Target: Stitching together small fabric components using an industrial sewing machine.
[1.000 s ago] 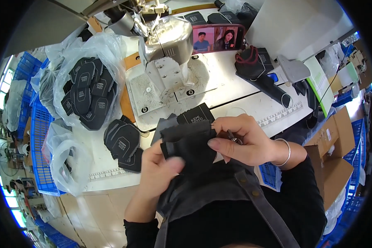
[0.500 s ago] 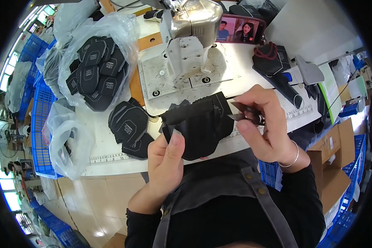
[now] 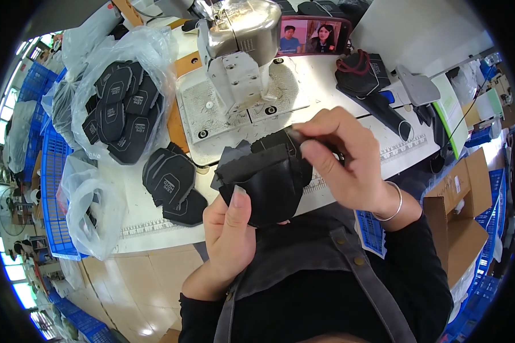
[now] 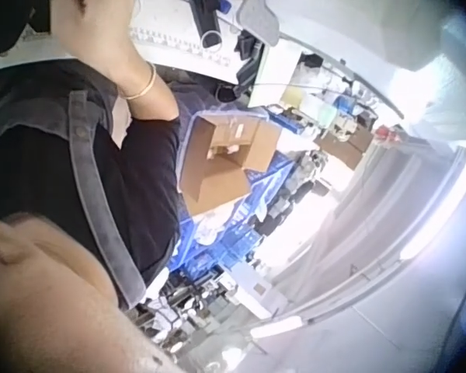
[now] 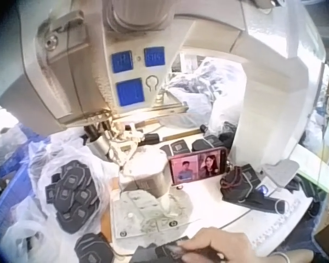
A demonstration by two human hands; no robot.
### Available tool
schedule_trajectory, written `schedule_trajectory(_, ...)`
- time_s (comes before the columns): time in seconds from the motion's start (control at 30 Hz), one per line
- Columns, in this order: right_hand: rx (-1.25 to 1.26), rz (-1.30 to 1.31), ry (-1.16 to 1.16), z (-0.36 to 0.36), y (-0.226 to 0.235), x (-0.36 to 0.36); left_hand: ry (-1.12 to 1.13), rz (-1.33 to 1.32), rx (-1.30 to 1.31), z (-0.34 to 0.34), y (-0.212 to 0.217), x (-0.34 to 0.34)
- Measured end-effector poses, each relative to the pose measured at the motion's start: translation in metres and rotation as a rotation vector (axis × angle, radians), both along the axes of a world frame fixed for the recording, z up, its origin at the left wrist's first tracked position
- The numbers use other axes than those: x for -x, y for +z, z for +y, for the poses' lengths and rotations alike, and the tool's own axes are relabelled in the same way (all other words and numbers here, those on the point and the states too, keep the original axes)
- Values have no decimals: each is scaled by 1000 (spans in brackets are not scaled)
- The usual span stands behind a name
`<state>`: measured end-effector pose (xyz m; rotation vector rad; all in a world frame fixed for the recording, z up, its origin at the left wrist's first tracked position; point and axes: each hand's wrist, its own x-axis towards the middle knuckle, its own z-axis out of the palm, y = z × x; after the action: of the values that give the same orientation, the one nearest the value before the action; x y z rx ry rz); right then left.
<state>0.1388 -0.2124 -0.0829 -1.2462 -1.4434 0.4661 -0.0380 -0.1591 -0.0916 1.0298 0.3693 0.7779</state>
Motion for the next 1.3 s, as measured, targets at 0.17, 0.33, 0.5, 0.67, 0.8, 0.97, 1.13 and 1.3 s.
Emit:
schedule_trajectory(0.17,65,468,45,-1,-7,0,20,-36,65,0,2,-2)
schedule_trajectory(0.33,-52,92,1,-4,-2,-5,-87,-25,124,4,-2,2)
schedule_trajectory(0.5,-84,-79,-37,-5,0,-10,-123,107,65,6,6,8)
schedule_trajectory(0.67,-40,-161,-45,-17,-4,-19,366,402,-407,46,23,52)
schedule_trajectory(0.8,0,-176,-153,-27,-16,-31,881,922,-1346,124,55,62)
schedule_trajectory(0.97,52,-186,-101,-29,-14,-24,969,1344,-1905,240,50,77)
schedule_trajectory(1.13,78,-172,-135,-32,-23,-27,784,1418,-1760,266,35,61)
schedule_trajectory(1.3,95,-166,-47,-28,-22,-23,815,1177,-1732,261,27,86)
